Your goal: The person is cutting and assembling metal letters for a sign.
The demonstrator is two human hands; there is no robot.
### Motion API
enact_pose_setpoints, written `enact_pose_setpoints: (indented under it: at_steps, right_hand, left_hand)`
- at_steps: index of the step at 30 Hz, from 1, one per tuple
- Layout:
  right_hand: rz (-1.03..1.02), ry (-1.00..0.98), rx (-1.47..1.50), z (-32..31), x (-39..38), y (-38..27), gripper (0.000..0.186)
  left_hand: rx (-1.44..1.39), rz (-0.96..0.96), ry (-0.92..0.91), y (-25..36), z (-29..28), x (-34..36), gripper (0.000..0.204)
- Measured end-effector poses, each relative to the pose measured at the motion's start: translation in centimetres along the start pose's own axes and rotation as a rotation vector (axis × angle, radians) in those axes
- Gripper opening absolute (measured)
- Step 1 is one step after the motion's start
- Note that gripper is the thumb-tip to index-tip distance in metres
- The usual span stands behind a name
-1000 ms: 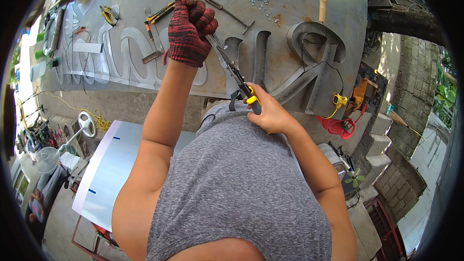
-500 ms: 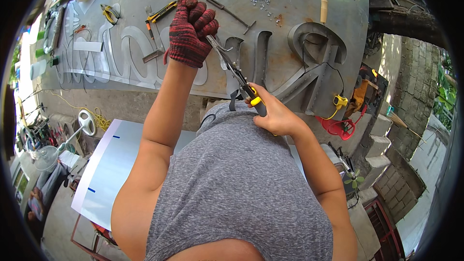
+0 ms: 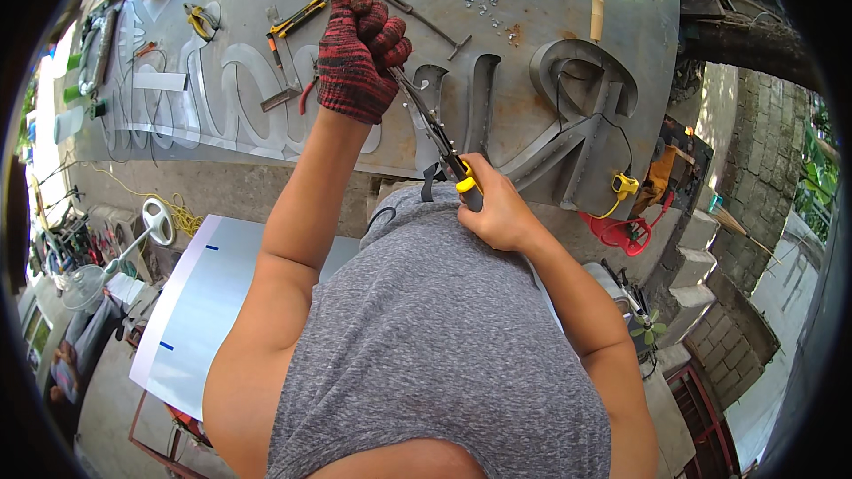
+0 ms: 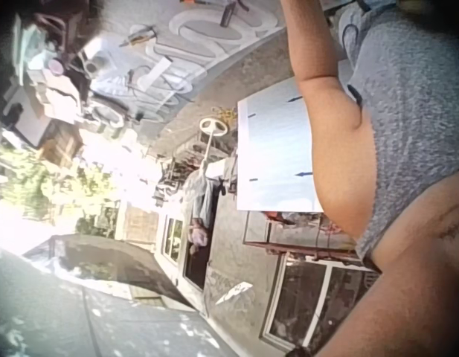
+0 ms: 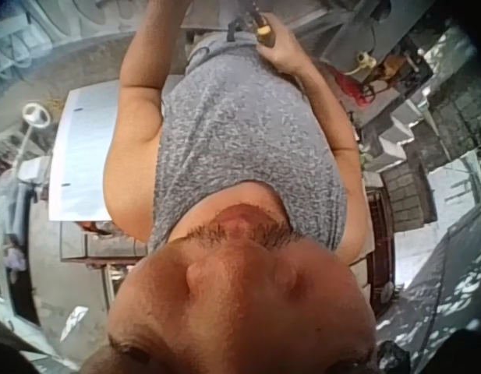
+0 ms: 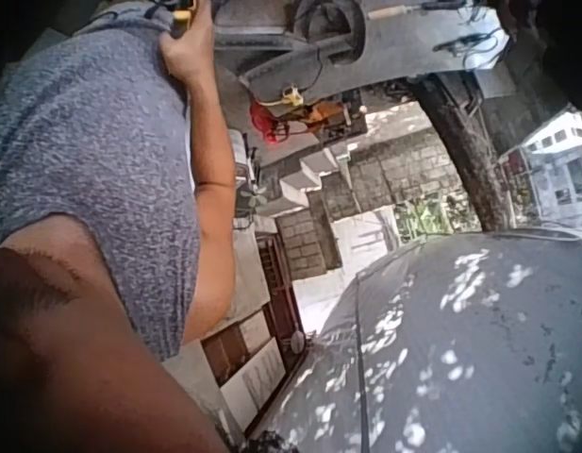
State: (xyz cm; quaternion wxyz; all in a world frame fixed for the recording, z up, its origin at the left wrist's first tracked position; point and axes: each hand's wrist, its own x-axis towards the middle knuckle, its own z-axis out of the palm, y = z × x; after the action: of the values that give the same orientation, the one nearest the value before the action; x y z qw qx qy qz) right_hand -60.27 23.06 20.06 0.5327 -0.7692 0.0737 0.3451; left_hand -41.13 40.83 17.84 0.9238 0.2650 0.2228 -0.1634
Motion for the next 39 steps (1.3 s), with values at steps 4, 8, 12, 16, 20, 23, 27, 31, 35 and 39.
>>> enact_pose_setpoints:
  at_steps: [4,8,12,16,20,23,27,31,35,39]
  right_hand:
    - [0.023,-0.006,-0.036,-0.2,0.6,0.0,0.051]
    - [0.07,-0.074,0.006,-0.8,1.1,0.3,0.06]
    - [0.076,-0.144,0.129,-1.0,0.7,-0.1,0.075]
    - [0.074,-0.152,0.097,-1.3,0.5,-0.2,0.086]
    - [0.069,-0.148,0.085,-1.5,0.6,-0.5,0.087]
    - [0.029,-0.119,0.009,-1.6,0.8,-0.3,0.087]
    - [0.037,-0.115,0.028,-1.1,1.0,-0.7,0.087]
    - [0.002,-0.086,0.061,-0.5,1.1,-0.3,0.085]
    - [0.08,-0.072,-0.053,-0.5,1.0,-0.7,0.077]
    - [0.058,-0.011,-0.112,0.2,0.8,-0.2,0.071]
  left_hand:
    - [-0.018,0.012,0.002,0.0,-0.3,0.4,0.03]
    - [-0.012,0.023,-0.007,-0.1,-1.3,0.8,0.03]
    - [0.004,0.02,-0.087,-0.4,-2.1,1.0,0.032]
    - [0.019,0.027,-0.063,-0.4,-2.7,1.3,0.034]
    - [-0.13,-0.067,-0.244,0.3,-2.9,1.6,0.022]
    - [-0.166,-0.119,-0.248,1.2,-2.4,1.4,0.021]
    - [-0.146,-0.058,-0.327,0.9,-3.1,1.5,0.022]
    - [-0.199,-0.014,-0.282,-0.2,-3.4,1.3,0.027]
    - [-0.161,-0.036,-0.235,-0.3,-3.2,0.9,0.033]
    - [-0.126,-0.071,-0.206,-0.2,-3.4,1.0,0.036]
